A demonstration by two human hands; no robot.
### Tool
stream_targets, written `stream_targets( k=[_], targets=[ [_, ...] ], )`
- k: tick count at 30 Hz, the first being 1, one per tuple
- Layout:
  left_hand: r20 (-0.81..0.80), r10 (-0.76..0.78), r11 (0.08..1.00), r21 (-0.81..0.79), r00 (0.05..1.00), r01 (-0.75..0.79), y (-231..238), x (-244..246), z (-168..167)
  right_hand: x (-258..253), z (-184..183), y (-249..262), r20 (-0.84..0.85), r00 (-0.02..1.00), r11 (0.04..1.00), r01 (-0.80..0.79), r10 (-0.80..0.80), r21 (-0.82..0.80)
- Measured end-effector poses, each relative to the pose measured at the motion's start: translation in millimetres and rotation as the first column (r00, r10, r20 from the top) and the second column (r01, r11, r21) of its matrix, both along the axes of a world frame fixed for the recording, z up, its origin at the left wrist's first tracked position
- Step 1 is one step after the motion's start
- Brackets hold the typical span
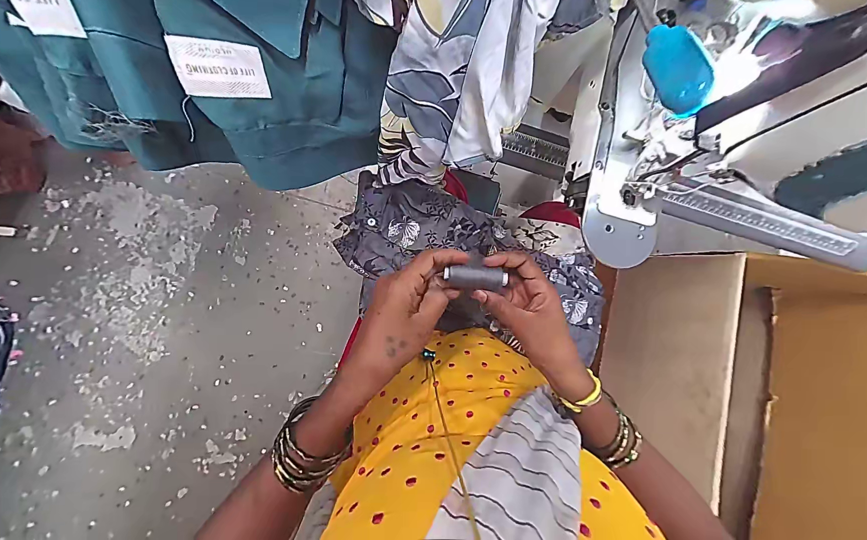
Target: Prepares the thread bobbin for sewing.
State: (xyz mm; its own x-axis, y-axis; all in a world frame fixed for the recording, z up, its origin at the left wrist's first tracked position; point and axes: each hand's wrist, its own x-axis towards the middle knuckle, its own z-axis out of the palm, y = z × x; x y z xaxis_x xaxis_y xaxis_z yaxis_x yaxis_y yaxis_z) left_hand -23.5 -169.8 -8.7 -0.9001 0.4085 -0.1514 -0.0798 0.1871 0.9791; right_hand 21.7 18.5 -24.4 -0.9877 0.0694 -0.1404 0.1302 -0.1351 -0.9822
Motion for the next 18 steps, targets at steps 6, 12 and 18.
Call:
stream_targets(
  k=[6, 12, 18],
  targets=[
    [-0.104, 0.001, 0.995, -0.098, 0.995, -0.012, 4, 2, 0, 0, 2, 0, 0.025, 1.0, 1.0, 0.014, -0.015, 0.015],
    [-0.246, 0.019, 0.992, -0.115, 0.969, -0.048, 3, 1, -3, -3, 6, 2, 0.111, 0.993, 0.996, 0.037, -0.028, -0.077],
    [-0.41, 0.032, 0.98, -0.166, 0.911, -0.109, 5, 2, -13, -4, 7, 1, 0.125, 0.992, 0.996, 0.032, -0.022, -0.081]
  ],
)
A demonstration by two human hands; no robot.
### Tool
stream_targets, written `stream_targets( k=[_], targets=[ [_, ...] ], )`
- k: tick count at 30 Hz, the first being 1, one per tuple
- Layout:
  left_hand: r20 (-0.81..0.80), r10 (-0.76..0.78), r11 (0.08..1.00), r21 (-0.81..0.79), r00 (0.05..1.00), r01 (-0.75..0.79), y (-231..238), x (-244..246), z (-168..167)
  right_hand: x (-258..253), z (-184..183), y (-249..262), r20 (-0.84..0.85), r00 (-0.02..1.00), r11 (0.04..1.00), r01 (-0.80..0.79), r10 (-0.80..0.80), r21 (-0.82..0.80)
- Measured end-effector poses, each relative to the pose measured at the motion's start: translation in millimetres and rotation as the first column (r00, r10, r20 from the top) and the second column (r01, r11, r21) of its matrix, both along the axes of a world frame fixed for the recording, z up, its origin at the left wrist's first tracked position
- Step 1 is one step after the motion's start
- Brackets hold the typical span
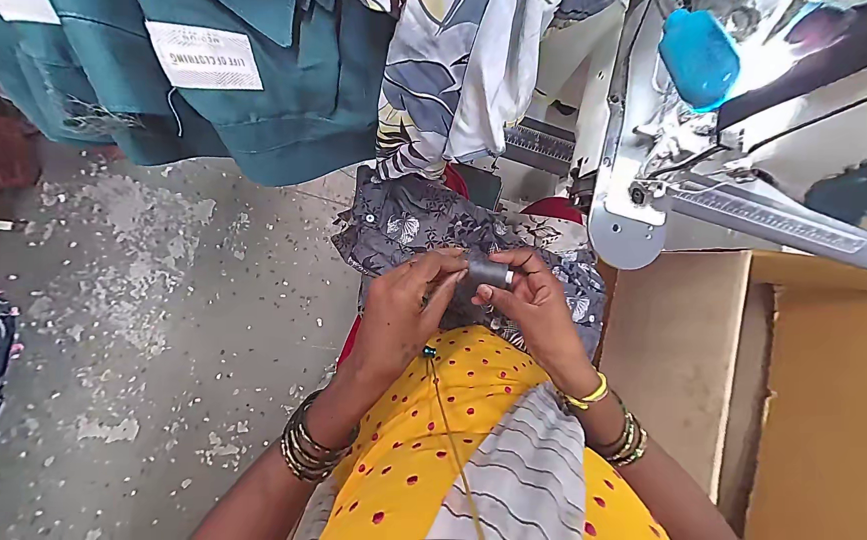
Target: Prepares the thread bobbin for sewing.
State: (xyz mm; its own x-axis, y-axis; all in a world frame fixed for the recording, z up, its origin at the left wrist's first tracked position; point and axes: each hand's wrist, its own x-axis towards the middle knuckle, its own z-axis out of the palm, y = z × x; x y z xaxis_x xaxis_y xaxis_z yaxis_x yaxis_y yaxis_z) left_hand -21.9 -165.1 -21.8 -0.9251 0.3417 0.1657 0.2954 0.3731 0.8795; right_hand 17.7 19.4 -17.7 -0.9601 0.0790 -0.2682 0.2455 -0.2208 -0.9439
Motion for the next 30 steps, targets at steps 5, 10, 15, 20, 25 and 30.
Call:
stream_targets(
  k=[5, 10, 15, 20, 25, 30],
  targets=[
    [0.182, 0.008, 1.0, -0.009, 0.983, -0.006, 0, -1, -4, 0, -4, -1, 0.003, 1.0, 1.0, -0.021, 0.021, -0.013],
    [0.475, 0.016, 0.971, 0.203, 0.88, -0.127, -14, -10, -8, -4, -15, 4, 0.043, 0.999, 0.984, 0.003, 0.005, -0.176],
    [0.508, 0.242, 0.945, 0.069, 0.827, -0.319, -63, -30, -33, -16, -20, 1, 0.04, 0.999, 0.989, 0.026, -0.02, -0.147],
    [0.491, 0.447, 0.887, -0.137, 0.748, -0.44, -98, -52, -75, -46, -34, -12, 0.055, 0.998, 1.0, -0.016, 0.016, 0.0],
    [0.47, 0.466, 0.885, -0.238, 0.75, -0.401, -94, -54, -82, -58, -39, -21, 0.118, 0.992, 0.999, -0.042, 0.038, 0.027],
    [0.288, 0.381, 0.921, -0.197, 0.878, -0.335, -73, -51, -61, -55, -42, -26, 0.115, 0.99, 0.997, -0.079, 0.08, -0.012]
  ],
)
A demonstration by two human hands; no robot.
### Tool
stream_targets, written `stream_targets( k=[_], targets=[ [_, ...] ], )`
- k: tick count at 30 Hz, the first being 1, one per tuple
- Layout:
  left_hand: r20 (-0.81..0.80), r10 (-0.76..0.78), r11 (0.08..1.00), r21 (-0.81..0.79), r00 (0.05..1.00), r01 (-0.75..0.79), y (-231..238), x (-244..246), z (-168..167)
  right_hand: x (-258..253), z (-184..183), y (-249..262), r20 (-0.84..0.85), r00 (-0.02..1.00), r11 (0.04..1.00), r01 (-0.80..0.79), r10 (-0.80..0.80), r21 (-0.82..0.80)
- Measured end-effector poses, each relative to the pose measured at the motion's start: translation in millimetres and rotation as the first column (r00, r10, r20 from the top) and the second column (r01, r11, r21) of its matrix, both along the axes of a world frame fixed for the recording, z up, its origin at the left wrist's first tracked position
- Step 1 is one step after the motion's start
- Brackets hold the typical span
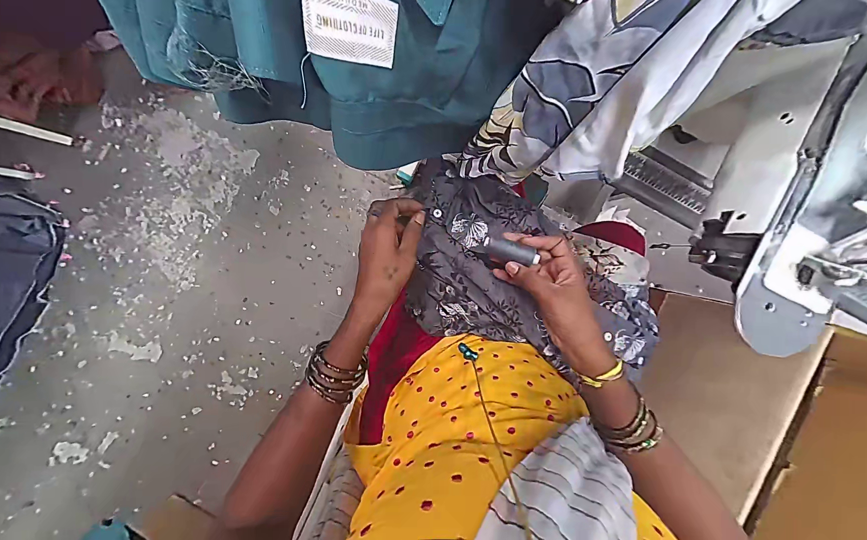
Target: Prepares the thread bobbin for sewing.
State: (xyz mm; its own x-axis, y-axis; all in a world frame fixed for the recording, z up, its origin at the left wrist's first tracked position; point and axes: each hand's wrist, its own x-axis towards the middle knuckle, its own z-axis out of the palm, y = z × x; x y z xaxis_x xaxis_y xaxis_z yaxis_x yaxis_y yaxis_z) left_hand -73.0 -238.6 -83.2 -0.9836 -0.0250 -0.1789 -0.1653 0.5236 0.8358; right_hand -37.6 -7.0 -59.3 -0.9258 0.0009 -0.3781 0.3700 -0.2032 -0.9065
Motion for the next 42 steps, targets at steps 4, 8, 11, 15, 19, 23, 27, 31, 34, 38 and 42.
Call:
stream_targets(
  k=[4, 8, 11, 15, 19, 23, 27, 31, 34, 38, 42],
  targets=[
    [0.052, -0.181, 0.971, 0.167, 0.982, 0.17, 22, 4, 20, 3, 6, -2, -0.005, 0.999, 0.999, -0.041, 0.041, 0.002],
    [0.145, -0.356, 0.866, 0.422, 0.923, 0.267, 48, 6, 32, 14, 18, 8, -0.01, 1.0, 0.999, -0.022, 0.022, -0.037],
    [-0.009, -0.393, 0.85, 0.378, 0.92, 0.367, 69, 13, 34, 30, 25, 30, 0.028, 0.999, 0.993, 0.045, -0.042, -0.112],
    [-0.365, -0.513, 0.834, 0.003, 0.777, 0.551, 105, 30, 37, 61, 41, 61, 0.112, 0.98, 0.963, 0.182, -0.162, -0.2],
    [-0.585, -0.613, 0.766, -0.274, 0.532, 0.582, 143, 39, 50, 87, 56, 87, 0.163, 0.926, 0.884, 0.376, -0.342, -0.279],
    [-0.616, -0.663, 0.714, -0.352, 0.425, 0.605, 182, 42, 74, 111, 63, 114, 0.127, 0.881, 0.816, 0.471, -0.456, -0.335],
    [-0.599, -0.701, 0.666, -0.355, 0.387, 0.657, 217, 41, 92, 123, 69, 147, 0.082, 0.787, 0.724, 0.598, -0.611, -0.345],
    [-0.588, -0.696, 0.642, -0.253, 0.412, 0.724, 245, 41, 96, 142, 75, 190, 0.017, 0.739, 0.69, 0.637, -0.674, -0.343],
    [-0.488, -0.679, 0.616, 0.029, 0.549, 0.787, 264, 43, 93, 163, 80, 226, -0.001, 0.754, 0.719, 0.626, -0.657, -0.303],
    [-0.393, -0.687, 0.58, 0.208, 0.61, 0.787, 278, 49, 85, 189, 85, 272, -0.083, 0.641, 0.644, 0.746, -0.763, -0.169],
    [-0.379, -0.717, 0.568, 0.17, 0.586, 0.805, 285, 52, 73, 193, 90, 297, -0.185, 0.456, 0.487, 0.852, -0.87, -0.19]
  ],
)
